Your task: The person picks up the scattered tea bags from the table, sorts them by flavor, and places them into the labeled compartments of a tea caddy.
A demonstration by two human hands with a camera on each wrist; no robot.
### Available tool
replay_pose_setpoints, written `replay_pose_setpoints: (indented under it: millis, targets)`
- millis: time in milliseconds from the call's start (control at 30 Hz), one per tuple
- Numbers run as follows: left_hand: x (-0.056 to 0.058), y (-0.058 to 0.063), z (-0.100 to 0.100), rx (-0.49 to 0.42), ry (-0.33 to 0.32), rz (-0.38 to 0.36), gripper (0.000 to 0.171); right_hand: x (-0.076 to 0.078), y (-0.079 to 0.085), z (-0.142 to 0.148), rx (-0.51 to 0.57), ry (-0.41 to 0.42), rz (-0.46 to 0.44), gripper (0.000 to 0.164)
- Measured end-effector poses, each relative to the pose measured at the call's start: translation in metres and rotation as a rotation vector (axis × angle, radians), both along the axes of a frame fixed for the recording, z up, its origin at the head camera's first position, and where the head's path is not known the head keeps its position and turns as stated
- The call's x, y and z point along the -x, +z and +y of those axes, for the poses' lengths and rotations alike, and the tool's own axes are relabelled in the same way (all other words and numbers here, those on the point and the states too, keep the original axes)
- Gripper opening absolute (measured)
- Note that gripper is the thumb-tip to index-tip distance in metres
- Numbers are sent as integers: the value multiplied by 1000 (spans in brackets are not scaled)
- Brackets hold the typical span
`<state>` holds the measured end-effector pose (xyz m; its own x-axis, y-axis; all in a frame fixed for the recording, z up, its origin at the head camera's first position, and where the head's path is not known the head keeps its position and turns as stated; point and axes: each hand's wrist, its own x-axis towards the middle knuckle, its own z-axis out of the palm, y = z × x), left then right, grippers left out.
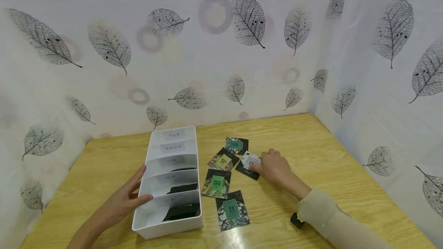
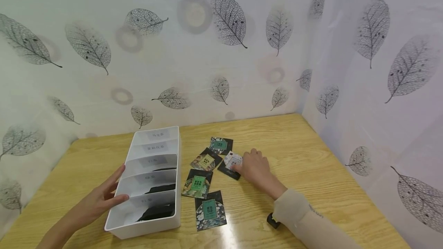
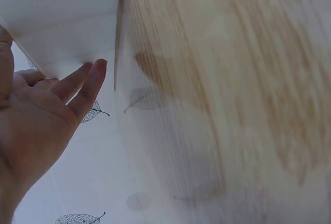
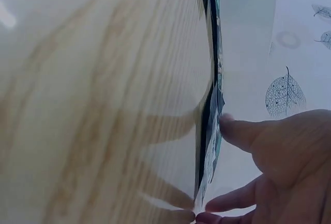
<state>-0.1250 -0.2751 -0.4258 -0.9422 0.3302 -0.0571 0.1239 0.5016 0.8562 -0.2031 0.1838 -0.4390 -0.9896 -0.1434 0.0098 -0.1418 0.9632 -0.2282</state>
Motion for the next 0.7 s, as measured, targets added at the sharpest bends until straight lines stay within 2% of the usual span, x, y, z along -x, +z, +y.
replay_pose_setpoints:
  millis: [133,267,433,633,700]
  targets:
    - [1,0,0,-8,-5,-8,93,1,1,-4,-53,-14,-29,68]
    - [1,1,0,-3,-4,-11,93,4,1,-5,4,-12,-43,68]
    - [1,2,0,-3,0,-16,93,9,3,-2,154,-2,-48,65]
    - [0,2,1,9,4,-19,93,14,-1,13,420,35,-64,32]
    - [0,2,1,14,4,-18,93,15,-1,19,494,63,-78,26]
